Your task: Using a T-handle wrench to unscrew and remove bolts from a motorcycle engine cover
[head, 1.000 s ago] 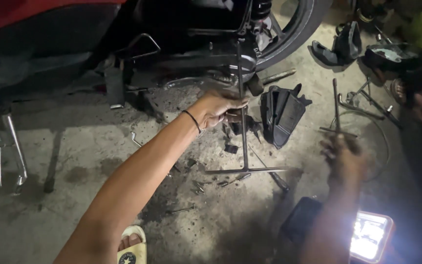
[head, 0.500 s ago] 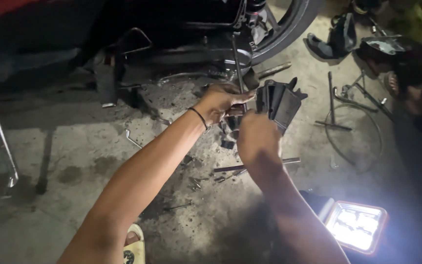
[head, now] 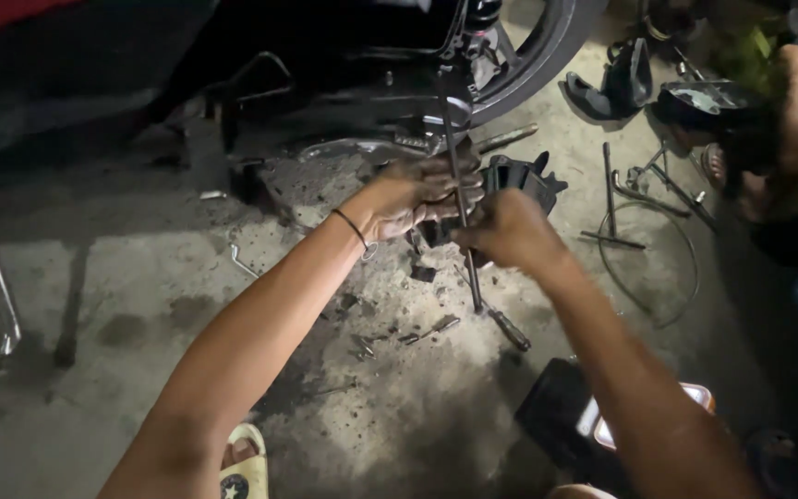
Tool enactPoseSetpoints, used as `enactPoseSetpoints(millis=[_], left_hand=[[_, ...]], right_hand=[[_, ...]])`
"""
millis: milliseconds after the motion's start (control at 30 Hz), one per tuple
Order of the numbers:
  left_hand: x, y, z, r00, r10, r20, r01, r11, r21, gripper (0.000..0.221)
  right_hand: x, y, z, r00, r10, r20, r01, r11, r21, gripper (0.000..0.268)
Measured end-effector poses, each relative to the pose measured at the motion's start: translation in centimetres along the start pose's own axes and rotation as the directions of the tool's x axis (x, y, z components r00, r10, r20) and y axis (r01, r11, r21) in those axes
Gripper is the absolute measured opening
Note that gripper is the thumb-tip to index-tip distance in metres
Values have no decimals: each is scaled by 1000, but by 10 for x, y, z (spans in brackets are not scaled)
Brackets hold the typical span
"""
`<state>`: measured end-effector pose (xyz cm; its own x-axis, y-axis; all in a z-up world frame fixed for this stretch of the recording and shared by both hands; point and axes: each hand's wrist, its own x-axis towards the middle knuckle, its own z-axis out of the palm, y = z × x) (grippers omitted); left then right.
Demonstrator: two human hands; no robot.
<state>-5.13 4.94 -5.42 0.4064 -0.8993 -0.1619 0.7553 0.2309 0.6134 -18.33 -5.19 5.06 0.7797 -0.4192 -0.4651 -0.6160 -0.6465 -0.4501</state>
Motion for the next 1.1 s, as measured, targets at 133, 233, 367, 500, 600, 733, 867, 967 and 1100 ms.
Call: enactPoseSetpoints(millis=[133,233,367,500,600,733,867,967,1100], left_hand=[[25,-15,-24,999,-7,-41,6,1000,-14,63],[30,-17,-27,993,15,-115,-10,999,45,60],[34,-16,-21,976,42,-212,-22,995,98,52],[32,-8,-1,965,82,-247,-57,993,107,46],[37,-10,9,944,150,-294,-110,983,150,43],[49,-20,-6,954,120,-275,-114,993,41,41],[17,-2,0,970,104,-220,-83,991,106,43],[24,-15,-25,976,89,-199,-63,989,133,44],[-40,-6,5,935,57,-349,129,865,486,99]], right_hand=[[-12,-5,-25,994,4,112,-60,868,494,27],[-17,-7,-52,993,-45,106,-10,882,471,50],[-23,-12,-54,999,43,3,-43,977,207,48],[-1,2,0,999,16,34,-5,958,-288,59],[20,5,15,996,62,-67,-77,963,-256,36],[12,4,12,997,73,-6,-74,995,-65,26],[-18,-14,-2,981,112,160,-187,776,603,31],[-19,-3,-8,960,6,279,-209,676,707,36],[11,38,22,975,34,222,-176,725,666,52]])
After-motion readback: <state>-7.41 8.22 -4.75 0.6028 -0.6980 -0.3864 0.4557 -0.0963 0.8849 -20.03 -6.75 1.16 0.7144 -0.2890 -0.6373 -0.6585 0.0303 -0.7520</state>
